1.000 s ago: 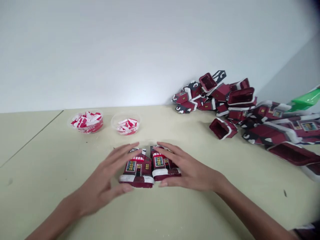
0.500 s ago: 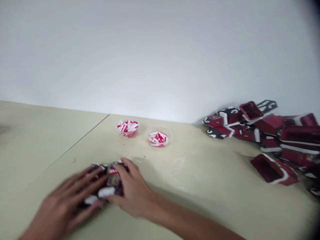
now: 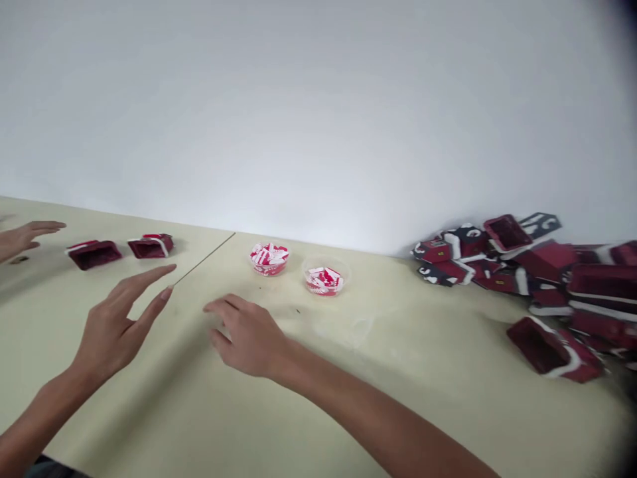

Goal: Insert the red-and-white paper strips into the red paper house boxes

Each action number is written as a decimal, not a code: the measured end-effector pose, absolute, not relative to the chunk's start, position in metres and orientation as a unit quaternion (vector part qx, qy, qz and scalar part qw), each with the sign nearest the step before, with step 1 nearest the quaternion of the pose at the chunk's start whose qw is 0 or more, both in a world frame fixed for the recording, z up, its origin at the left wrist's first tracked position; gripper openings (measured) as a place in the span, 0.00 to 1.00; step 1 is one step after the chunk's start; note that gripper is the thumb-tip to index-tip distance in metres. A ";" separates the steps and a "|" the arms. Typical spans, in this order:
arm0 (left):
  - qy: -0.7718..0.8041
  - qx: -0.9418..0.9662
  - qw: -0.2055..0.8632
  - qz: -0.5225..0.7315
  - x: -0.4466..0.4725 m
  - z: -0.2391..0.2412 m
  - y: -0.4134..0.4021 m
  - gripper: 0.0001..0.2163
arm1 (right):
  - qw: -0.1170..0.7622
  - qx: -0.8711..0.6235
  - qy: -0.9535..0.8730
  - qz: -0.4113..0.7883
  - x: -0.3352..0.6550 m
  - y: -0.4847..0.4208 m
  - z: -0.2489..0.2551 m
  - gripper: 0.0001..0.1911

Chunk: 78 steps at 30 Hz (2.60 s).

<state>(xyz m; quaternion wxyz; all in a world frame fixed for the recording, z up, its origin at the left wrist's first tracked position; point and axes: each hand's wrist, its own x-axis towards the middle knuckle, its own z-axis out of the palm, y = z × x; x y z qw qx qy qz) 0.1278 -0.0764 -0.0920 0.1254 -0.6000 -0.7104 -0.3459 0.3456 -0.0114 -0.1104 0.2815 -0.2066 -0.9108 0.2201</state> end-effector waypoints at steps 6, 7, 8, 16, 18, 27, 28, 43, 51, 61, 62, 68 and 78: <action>-0.623 -0.685 0.015 -0.377 0.205 -0.113 -0.047 0.18 | 0.200 -0.329 -0.921 0.055 0.504 -0.033 -0.113 0.20; -0.604 -0.701 0.019 -0.379 0.216 -0.116 -0.040 0.18 | 0.203 -0.378 -0.903 0.034 0.538 -0.031 -0.118 0.22; -0.585 -0.714 0.027 -0.383 0.227 -0.118 -0.032 0.18 | 0.210 -0.437 -0.875 0.008 0.575 -0.028 -0.122 0.22; -0.482 -0.785 -0.101 -0.376 0.314 -0.159 0.010 0.21 | 0.265 -0.772 -0.567 -0.115 0.828 -0.011 -0.132 0.30; -0.459 -0.805 -0.149 -0.346 0.333 -0.173 0.006 0.19 | 0.268 -0.793 -0.538 -0.104 0.843 -0.004 -0.143 0.29; -0.550 -0.725 -0.167 -0.379 0.338 -0.181 -0.012 0.21 | 0.383 -0.696 -0.604 -0.060 0.787 0.023 -0.204 0.25; -0.563 -0.716 -0.156 -0.382 0.338 -0.176 -0.011 0.21 | 0.391 -0.670 -0.630 -0.045 0.776 0.021 -0.205 0.24; -0.523 -0.837 -0.158 -0.026 0.332 -0.088 0.155 0.11 | 0.296 -0.267 -0.891 0.216 0.662 -0.045 -0.188 0.28; -0.513 -0.848 -0.134 -0.002 0.343 -0.101 0.162 0.11 | 0.282 -0.252 -0.909 0.173 0.667 -0.042 -0.181 0.31; -0.526 -0.764 -0.245 -0.282 0.370 -0.077 0.105 0.19 | 0.325 -0.208 -0.883 0.267 0.678 -0.040 -0.167 0.28; -0.511 -0.756 -0.286 -0.293 0.378 -0.080 0.088 0.20 | 0.340 -0.202 -0.872 0.287 0.679 -0.039 -0.167 0.28; -0.426 -0.683 -0.503 -0.315 0.419 -0.116 0.004 0.17 | 0.460 -0.313 -0.774 0.302 0.676 -0.034 -0.171 0.27; -0.401 -0.602 -0.588 -0.363 0.423 -0.106 -0.010 0.17 | 0.534 -0.294 -0.745 0.270 0.625 -0.020 -0.129 0.13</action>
